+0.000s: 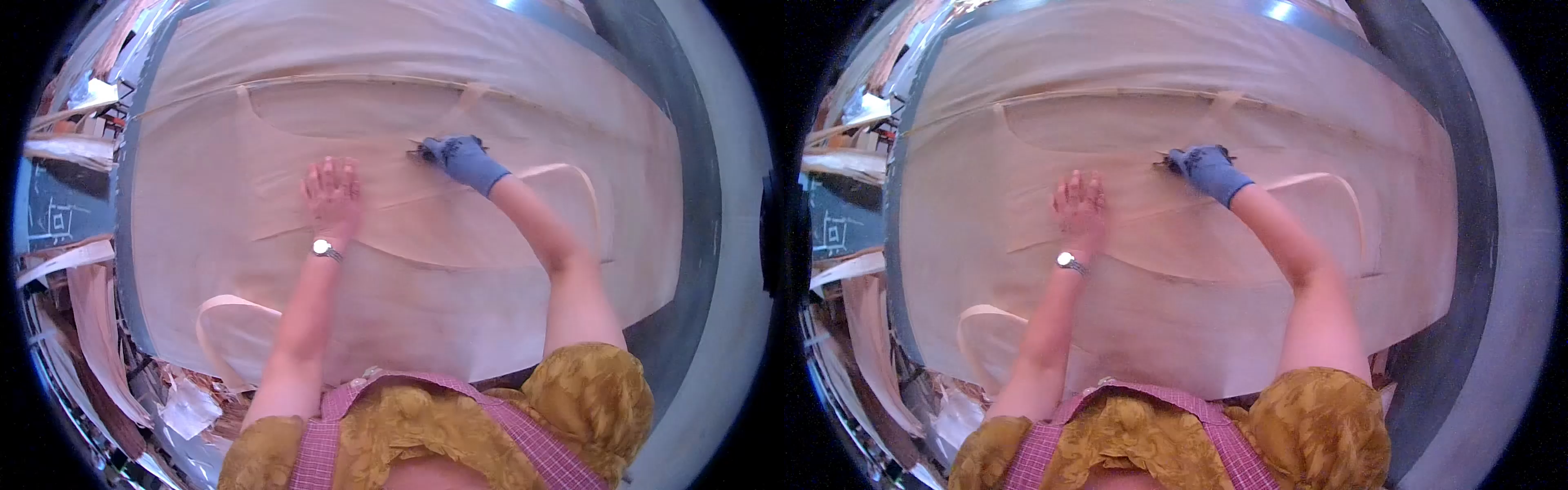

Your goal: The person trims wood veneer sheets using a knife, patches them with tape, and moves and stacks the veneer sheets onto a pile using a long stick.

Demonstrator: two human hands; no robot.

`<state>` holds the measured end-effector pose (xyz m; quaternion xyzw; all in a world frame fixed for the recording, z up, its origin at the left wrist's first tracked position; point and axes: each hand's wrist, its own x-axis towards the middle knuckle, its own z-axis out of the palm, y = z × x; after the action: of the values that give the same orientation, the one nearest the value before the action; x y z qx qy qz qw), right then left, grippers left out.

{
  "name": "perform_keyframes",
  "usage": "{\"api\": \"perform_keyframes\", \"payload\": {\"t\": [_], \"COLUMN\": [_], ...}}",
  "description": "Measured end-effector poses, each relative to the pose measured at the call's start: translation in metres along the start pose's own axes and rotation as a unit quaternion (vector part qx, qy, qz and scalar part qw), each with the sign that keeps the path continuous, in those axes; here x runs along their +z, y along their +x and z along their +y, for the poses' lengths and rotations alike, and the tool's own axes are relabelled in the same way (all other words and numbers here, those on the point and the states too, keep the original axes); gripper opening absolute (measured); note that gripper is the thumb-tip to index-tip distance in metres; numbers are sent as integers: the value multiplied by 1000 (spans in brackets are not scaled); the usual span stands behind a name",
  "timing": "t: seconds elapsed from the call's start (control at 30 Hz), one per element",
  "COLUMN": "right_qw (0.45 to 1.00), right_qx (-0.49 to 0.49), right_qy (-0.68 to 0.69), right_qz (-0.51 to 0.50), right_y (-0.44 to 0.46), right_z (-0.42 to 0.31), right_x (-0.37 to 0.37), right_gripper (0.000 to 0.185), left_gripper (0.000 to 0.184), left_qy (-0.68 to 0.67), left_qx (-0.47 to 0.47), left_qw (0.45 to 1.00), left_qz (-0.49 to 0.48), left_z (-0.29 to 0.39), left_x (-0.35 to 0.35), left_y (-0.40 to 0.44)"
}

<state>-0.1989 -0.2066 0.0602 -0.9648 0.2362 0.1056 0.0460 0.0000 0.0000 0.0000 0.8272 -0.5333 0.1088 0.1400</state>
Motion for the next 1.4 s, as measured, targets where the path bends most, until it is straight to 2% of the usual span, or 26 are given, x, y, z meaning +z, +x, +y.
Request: {"api": "perform_keyframes", "payload": {"t": [0.07, 0.1, 0.27, 0.37, 0.47, 0.6, 0.7, 0.73, 0.83, 0.87, 0.9, 0.93, 0.97, 1.0, 1.03, 1.07, 1.1, 1.13, 1.2, 1.23, 1.3, 1.33, 1.4], "right_qw": [998, 992, 968, 978, 955, 963, 947, 920, 845, 820, 795, 730, 646, 665, 620, 658, 643, 717, 784, 759, 777, 756, 725], "right_qx": [39, 92, 236, 178, 155, 211, 221, 233, 239, 231, 222, 246, 229, 197, 171, 115, 97, -14, 13, 32, 2, -22, -29], "right_qy": [27, 11, -18, 30, 75, 39, 25, 17, 115, 189, 262, 425, 589, 583, 665, 659, 689, 590, 560, 613, 612, 642, 684], "right_qz": [31, -85, -85, 101, 242, 166, 232, 315, 465, 489, 501, 476, 429, 423, 380, 344, 319, 371, 267, 216, 150, 125, 75], "right_y": [-21, -128, -158, -177, -188, -173, -178, -183, -188, -191, -193, -198, -205, -209, -213, -216, -215, -205, -201, -201, -197, -196, -191], "right_z": [6, 35, 49, 66, 67, 91, 83, 62, -1, -31, -56, -93, -134, -171, -206, -236, -268, -290, -334, -354, -382, -395, -420], "right_x": [2, 17, 36, 70, 58, 62, 35, 13, -36, -52, -58, -71, -91, -105, -115, -120, -123, -122, -142, -145, -153, -145, -145], "right_gripper": [20, 19, 19, 26, 32, 31, 25, 19, 15, 15, 16, 15, 16, 17, 19, 20, 21, 23, 27, 26, 25, 24, 23], "left_gripper": [47, 46, 46, 46, 49, 48, 43, 41, 40, 40, 37, 34, 31, 36, 43, 51, 55, 60, 67, 68, 72, 74, 77], "left_qy": [8, -40, -5, 6, 20, -21, -59, -64, -71, -70, -80, -90, -99, -115, -131, -145, -191, -236, -310, -335, -379, -398, -417], "left_qx": [-1, -20, 2, 4, 2, -2, -42, -47, -48, -45, -30, -16, -1, -16, -28, -38, -50, -61, -81, -90, -108, -118, -204], "left_qw": [1000, 998, 1000, 1000, 1000, 1000, 997, 997, 996, 995, 996, 996, 994, 993, 989, 982, 977, 969, 947, 937, 915, 904, 884], "left_qz": [25, -46, 6, 9, -10, 23, 1, -6, -40, -51, -21, 10, 40, -11, -62, -111, -78, -45, 11, 36, 84, 106, 51], "left_z": [-22, 47, 23, 21, 30, 26, 23, 23, 17, 11, 8, 5, 0, -3, -4, -8, -9, -11, -26, -39, -70, -87, -134], "left_x": [-17, -21, -2, -1, -15, -11, -11, -14, -13, -12, -10, -8, -9, -17, -31, -44, -56, -67, -77, -74, -66, -71, -94], "left_y": [16, -42, -1, 0, -11, -9, -14, -15, -15, -14, -15, -16, -15, -15, -12, -10, -9, -9, -9, -7, -3, -4, -16]}}
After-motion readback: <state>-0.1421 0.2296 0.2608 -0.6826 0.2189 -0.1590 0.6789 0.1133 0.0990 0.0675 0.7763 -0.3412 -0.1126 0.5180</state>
